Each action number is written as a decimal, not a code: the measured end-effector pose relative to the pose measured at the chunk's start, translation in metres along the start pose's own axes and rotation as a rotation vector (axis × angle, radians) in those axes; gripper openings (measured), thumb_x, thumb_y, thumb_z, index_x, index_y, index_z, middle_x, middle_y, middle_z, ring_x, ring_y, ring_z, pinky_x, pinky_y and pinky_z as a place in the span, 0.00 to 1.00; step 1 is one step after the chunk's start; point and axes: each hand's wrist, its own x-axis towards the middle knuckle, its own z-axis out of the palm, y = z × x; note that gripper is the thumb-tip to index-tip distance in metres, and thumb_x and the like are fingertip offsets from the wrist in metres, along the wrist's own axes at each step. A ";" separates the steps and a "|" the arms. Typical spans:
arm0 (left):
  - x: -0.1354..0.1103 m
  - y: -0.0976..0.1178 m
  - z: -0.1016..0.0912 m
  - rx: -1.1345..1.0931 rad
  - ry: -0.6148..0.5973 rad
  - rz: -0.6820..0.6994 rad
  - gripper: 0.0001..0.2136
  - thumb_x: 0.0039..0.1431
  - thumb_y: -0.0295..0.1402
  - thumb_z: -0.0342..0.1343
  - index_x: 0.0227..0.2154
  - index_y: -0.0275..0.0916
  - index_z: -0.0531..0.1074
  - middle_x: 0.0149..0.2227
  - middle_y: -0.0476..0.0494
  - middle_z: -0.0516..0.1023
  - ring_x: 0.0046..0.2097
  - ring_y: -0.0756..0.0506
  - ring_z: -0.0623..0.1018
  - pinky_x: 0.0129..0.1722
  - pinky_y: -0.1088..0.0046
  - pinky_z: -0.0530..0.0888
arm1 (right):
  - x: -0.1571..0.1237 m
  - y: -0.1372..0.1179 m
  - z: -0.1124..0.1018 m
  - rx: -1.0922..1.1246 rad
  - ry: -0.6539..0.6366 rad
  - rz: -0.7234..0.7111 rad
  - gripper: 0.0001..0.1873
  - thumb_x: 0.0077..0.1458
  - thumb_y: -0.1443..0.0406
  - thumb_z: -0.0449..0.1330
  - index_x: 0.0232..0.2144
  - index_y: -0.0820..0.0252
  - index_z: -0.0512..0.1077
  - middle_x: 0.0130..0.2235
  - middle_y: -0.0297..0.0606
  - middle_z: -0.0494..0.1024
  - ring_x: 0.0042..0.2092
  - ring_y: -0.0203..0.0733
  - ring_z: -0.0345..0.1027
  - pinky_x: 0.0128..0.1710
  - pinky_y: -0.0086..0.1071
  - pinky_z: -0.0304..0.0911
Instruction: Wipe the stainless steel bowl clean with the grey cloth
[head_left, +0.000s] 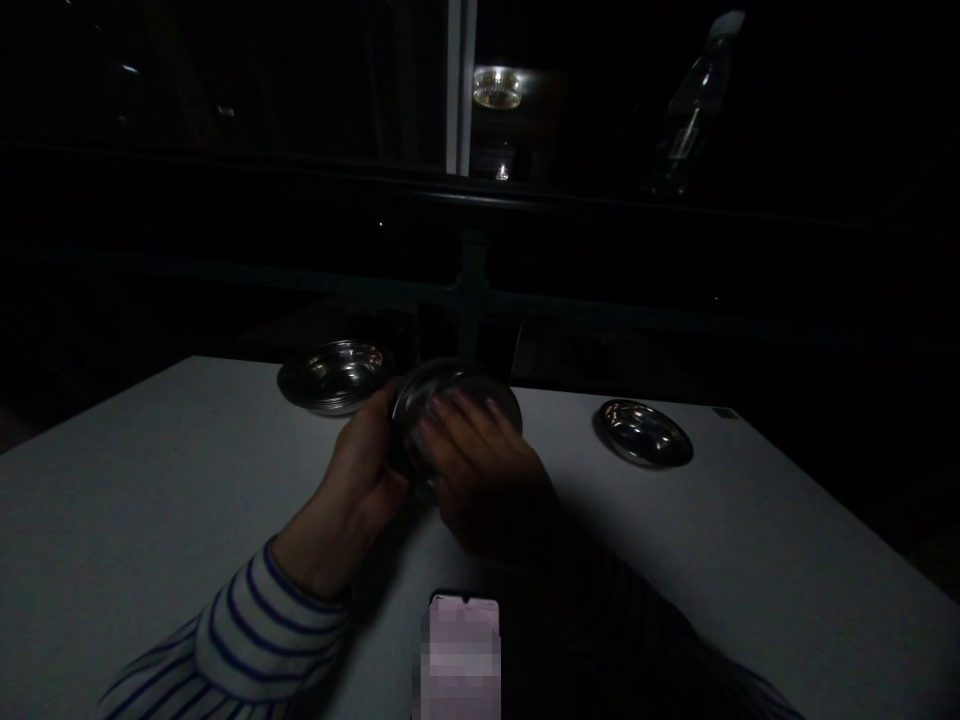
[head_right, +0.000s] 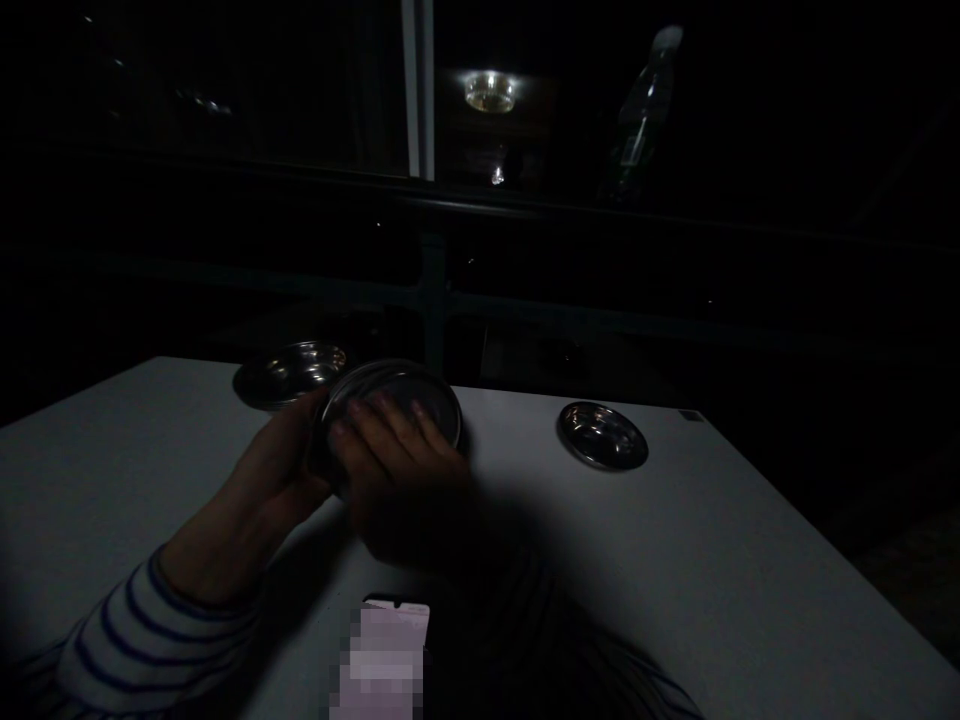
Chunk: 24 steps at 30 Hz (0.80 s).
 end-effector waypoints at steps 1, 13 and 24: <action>0.001 -0.001 -0.001 0.004 0.003 -0.010 0.08 0.54 0.25 0.46 0.24 0.34 0.68 0.19 0.50 0.73 0.20 0.53 0.72 0.20 0.82 0.69 | -0.001 -0.003 0.002 0.002 0.017 -0.038 0.22 0.57 0.66 0.46 0.54 0.65 0.61 0.58 0.43 0.62 0.62 0.45 0.46 0.59 0.45 0.46; -0.006 -0.013 0.005 0.046 0.024 -0.065 0.08 0.55 0.30 0.49 0.26 0.34 0.71 0.19 0.49 0.73 0.21 0.51 0.73 0.20 0.79 0.71 | 0.006 0.002 -0.016 0.013 -0.026 0.110 0.22 0.58 0.64 0.44 0.51 0.69 0.64 0.56 0.46 0.64 0.60 0.46 0.50 0.59 0.45 0.46; -0.013 -0.013 0.007 0.057 -0.008 -0.094 0.17 0.57 0.39 0.46 0.19 0.35 0.70 0.15 0.48 0.70 0.17 0.52 0.70 0.16 0.79 0.67 | 0.006 0.012 -0.015 -0.002 -0.001 0.119 0.21 0.59 0.63 0.42 0.49 0.65 0.65 0.53 0.43 0.68 0.57 0.43 0.55 0.60 0.47 0.41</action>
